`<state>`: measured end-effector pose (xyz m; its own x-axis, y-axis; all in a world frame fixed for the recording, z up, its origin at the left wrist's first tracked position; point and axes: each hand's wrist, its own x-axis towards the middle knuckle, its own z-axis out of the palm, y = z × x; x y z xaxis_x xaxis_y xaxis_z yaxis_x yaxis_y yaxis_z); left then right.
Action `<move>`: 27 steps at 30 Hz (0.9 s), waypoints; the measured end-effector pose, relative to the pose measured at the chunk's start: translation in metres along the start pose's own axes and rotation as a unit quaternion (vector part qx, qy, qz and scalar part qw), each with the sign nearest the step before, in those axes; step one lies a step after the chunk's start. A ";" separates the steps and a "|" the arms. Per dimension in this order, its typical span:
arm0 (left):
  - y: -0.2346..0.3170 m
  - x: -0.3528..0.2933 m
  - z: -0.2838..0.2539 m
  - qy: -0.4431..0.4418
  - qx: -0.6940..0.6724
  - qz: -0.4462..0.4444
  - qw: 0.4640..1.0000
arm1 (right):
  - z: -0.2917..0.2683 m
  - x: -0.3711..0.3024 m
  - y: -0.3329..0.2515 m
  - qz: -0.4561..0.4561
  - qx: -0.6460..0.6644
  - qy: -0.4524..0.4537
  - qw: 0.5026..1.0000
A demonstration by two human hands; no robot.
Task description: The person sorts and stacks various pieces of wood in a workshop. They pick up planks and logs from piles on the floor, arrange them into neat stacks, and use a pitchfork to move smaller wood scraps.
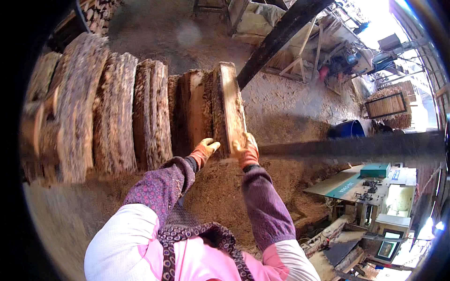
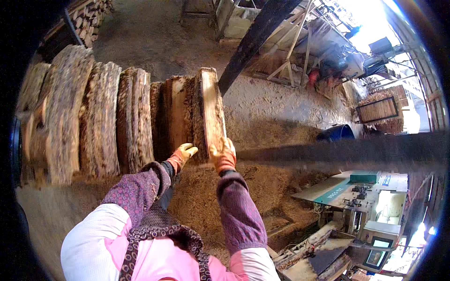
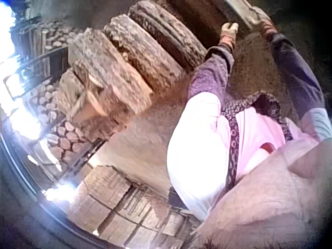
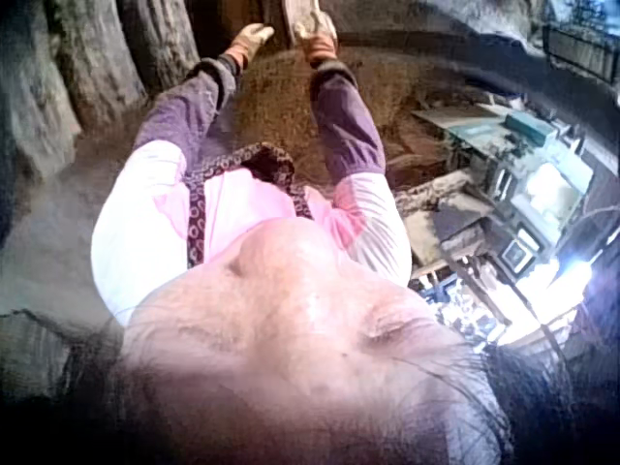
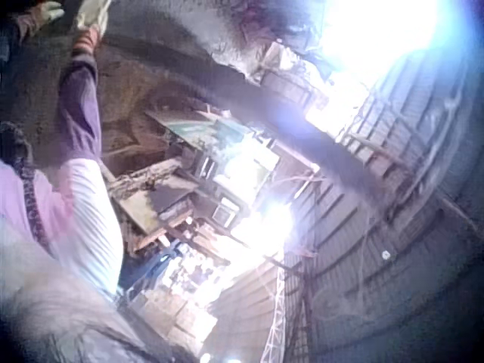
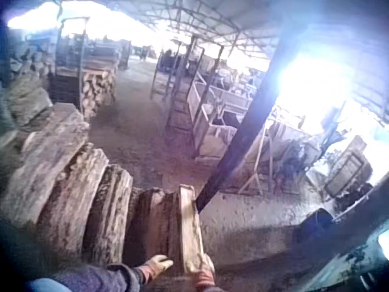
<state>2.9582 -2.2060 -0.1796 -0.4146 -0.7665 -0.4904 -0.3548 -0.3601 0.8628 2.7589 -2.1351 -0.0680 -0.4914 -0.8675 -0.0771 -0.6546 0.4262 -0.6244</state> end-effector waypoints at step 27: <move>-0.051 -0.216 -0.007 -0.214 -0.405 -0.192 0.868 | -0.026 -0.323 -0.004 0.106 0.304 -0.042 0.946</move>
<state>3.0722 -2.0260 -0.1173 -0.7307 -0.3023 -0.6122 0.0984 -0.9339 0.3437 2.9046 -1.8500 -0.0206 -0.5107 -0.8070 -0.2966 -0.0819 0.3890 -0.9176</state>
